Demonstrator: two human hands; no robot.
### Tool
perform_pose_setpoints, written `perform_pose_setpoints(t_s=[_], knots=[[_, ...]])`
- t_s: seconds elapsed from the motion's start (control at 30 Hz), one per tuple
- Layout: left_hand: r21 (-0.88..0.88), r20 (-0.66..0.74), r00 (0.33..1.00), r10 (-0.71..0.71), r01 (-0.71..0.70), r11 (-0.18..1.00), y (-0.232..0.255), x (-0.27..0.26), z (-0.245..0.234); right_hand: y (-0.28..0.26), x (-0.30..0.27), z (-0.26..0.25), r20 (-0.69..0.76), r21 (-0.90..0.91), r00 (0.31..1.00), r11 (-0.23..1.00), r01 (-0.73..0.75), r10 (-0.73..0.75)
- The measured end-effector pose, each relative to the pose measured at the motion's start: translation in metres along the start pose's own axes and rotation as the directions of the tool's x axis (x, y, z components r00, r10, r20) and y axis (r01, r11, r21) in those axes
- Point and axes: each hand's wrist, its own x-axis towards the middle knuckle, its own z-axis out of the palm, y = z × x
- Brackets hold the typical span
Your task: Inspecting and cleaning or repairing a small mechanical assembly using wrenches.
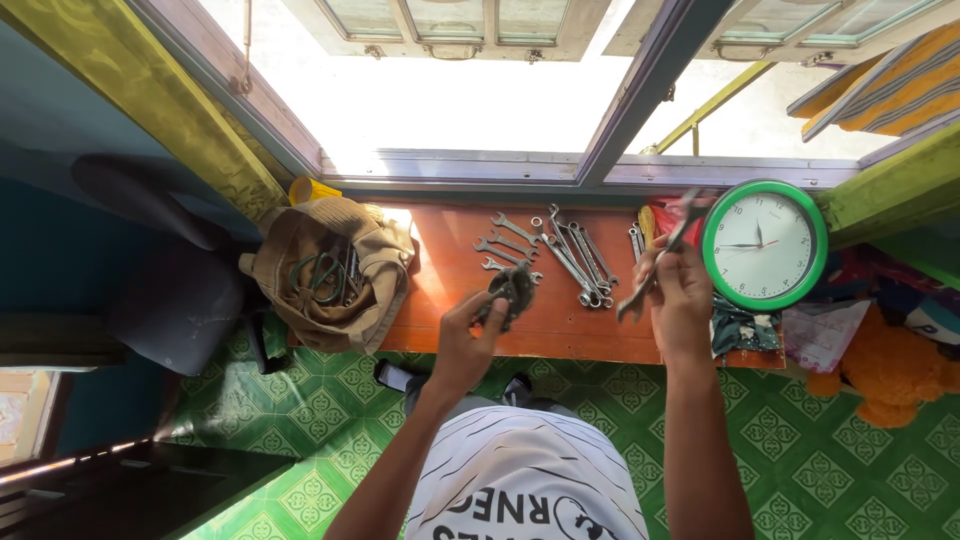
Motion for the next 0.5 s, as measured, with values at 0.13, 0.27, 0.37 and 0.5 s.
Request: perform_pose_setpoints(t_s=[0.13, 0.27, 0.37, 0.5], knots=[[-0.187, -0.007, 0.999, -0.048, 0.046, 0.981, 0.004, 0.005, 0.005, 0.013, -0.016, 0.004, 0.079, -0.256, 0.989, 0.961, -0.105, 0.129], [-0.245, 0.074, 0.991, -0.108, 0.123, 0.962, 0.003, 0.003, 0.024, 0.04, -0.031, 0.027, 0.19, -0.37, 0.922, 0.894, -0.252, 0.339], [-0.223, 0.052, 0.991, -0.124, 0.133, 0.966, -0.006, 0.0, 0.036, 0.046, -0.042, 0.048, 0.31, -0.411, 0.891, 0.892, -0.189, 0.332], [-0.393, -0.058, 0.995, -0.08, 0.051, 0.918, 0.006, 0.012, 0.041, 0.057, -0.048, 0.053, 0.331, -0.415, 0.907, 0.903, -0.106, 0.259]])
